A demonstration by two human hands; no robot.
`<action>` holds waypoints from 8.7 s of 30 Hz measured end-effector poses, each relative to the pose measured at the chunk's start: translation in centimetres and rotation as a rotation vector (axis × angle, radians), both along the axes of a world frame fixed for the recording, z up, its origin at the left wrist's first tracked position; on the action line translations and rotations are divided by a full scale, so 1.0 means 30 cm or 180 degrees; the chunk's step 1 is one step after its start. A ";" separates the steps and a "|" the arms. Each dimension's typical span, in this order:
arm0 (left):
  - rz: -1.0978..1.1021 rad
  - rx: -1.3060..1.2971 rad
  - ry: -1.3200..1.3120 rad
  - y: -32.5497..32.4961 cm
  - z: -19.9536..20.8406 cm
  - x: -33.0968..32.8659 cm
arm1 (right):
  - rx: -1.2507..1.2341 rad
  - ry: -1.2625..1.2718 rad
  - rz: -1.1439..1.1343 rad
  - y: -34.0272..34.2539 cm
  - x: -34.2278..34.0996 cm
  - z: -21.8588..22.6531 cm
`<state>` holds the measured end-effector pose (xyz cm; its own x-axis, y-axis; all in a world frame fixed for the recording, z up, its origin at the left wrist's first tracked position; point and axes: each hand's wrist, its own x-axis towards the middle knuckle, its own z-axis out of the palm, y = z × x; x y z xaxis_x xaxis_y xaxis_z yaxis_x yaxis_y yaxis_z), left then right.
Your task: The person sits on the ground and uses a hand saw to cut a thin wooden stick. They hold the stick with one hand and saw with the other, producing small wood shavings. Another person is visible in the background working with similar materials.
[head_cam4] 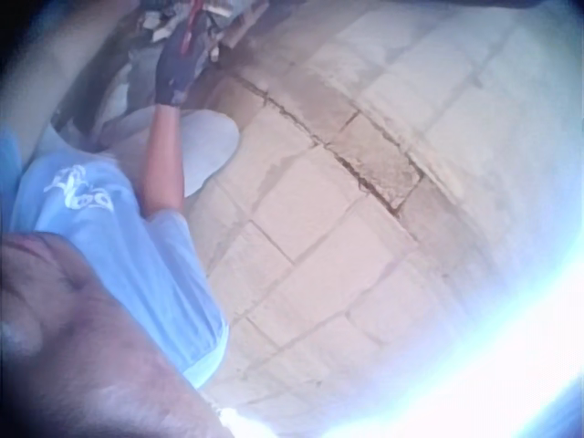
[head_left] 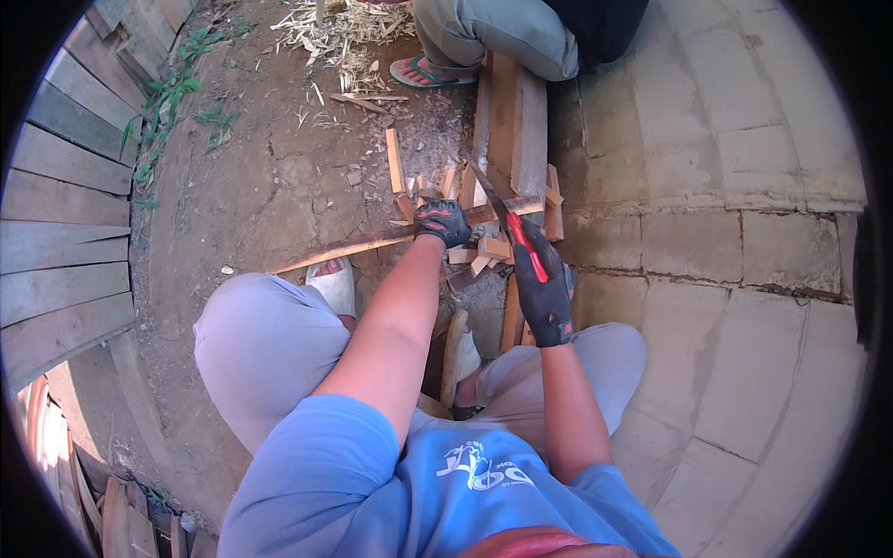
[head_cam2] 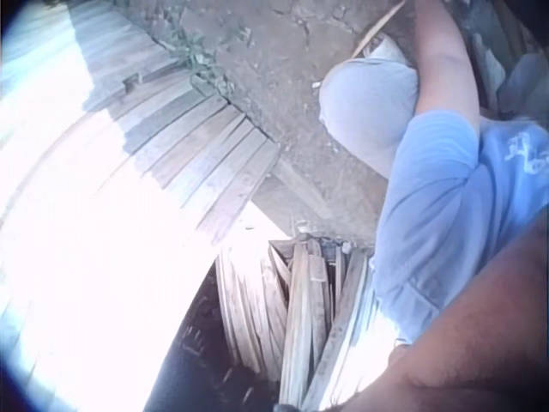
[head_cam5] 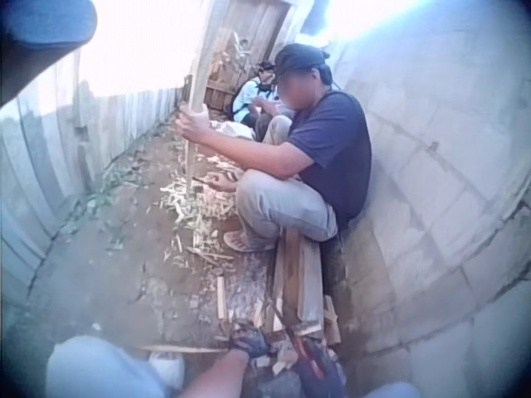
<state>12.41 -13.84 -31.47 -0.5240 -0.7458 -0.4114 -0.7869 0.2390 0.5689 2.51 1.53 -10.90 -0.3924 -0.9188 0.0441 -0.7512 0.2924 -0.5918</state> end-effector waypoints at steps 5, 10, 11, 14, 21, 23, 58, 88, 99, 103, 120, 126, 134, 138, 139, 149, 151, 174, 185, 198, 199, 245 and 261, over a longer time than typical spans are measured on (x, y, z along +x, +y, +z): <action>0.0283 -0.0028 0.0066 0.040 -0.027 -0.010 | 0.0047 -0.0001 0.0078 0.019 0.034 0.019; 0.0297 -0.0206 0.0083 0.061 0.049 -0.001 | 0.0044 0.0199 0.0217 0.070 0.021 0.009; 0.0324 -0.0262 0.0114 0.069 0.038 -0.012 | 0.0147 0.0243 0.0220 0.092 0.020 0.021; 0.0347 -0.0213 0.0078 0.051 -0.004 0.000 | 0.0316 0.0361 0.0363 0.170 0.049 0.093; 0.0333 -0.0163 0.0118 0.069 0.013 -0.003 | 0.0431 0.0256 0.0035 0.371 0.125 0.265; 0.0365 -0.0185 0.0184 0.059 0.017 0.002 | 0.0355 0.0238 0.0003 0.351 0.139 0.263; 0.0675 -0.0707 0.0218 0.084 -0.029 -0.019 | 0.0288 0.0613 0.0207 -0.085 0.047 -0.061; 0.0383 -0.0220 0.0234 0.044 0.014 -0.003 | 0.0868 0.0280 -0.0406 0.471 0.079 0.266; 0.0301 -0.0143 0.0197 0.031 0.018 -0.001 | 0.0648 0.0665 0.0034 0.571 0.075 0.329; 0.0241 0.0055 0.0078 0.024 0.026 -0.003 | 0.0358 0.0566 -0.0139 0.571 0.079 0.308; 0.0215 -0.0152 0.0083 0.021 -0.003 -0.007 | 0.0535 -0.0068 -0.0455 0.448 0.071 0.380; 0.0274 -0.0328 0.0103 0.032 -0.017 -0.016 | 0.0656 0.0503 0.0021 0.451 0.127 0.297; 0.0195 -0.0290 0.0104 0.031 -0.001 -0.021 | 0.0173 -0.0003 -0.0135 0.200 0.019 0.136; 0.0367 -0.0323 0.0173 0.039 -0.034 -0.023 | -0.0190 -0.0167 -0.0075 0.044 -0.005 -0.011; 0.0413 -0.0346 0.0193 0.042 -0.030 -0.021 | -0.0300 -0.0193 -0.0062 0.005 -0.011 -0.045; 0.0311 -0.0124 0.0140 0.035 -0.011 -0.008 | -0.0262 -0.0271 -0.0124 -0.167 -0.013 -0.202; 0.0302 -0.0138 0.0127 0.035 -0.011 -0.007 | -0.0354 -0.0227 -0.0062 -0.149 -0.011 -0.200; 0.0124 0.0097 0.0055 0.043 0.050 -0.001 | 0.0351 0.0417 -0.0018 0.289 0.061 0.133; 0.0145 -0.0125 0.0058 0.052 -0.005 -0.020 | 0.0425 0.0194 -0.0151 0.335 0.140 0.249; 0.0071 -0.0096 0.0102 0.042 0.011 -0.011 | 0.0296 0.0265 -0.0031 0.295 0.137 0.253; 0.0073 -0.0063 0.0080 0.040 0.015 -0.011 | 0.0313 0.0280 -0.0043 0.288 0.136 0.257; 0.0229 0.0262 0.0388 0.027 0.015 -0.088 | 0.0687 0.0322 -0.0155 0.408 0.109 0.202; 0.0272 0.0334 0.0327 0.023 0.046 -0.075 | 0.0027 -0.0021 0.0123 -0.183 -0.026 -0.214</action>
<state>10.16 -13.16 -30.08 -0.5037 -0.7453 -0.4369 -0.7383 0.1088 0.6656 1.71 -3.95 -17.33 -0.3568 -0.9336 0.0337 -0.7582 0.2683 -0.5943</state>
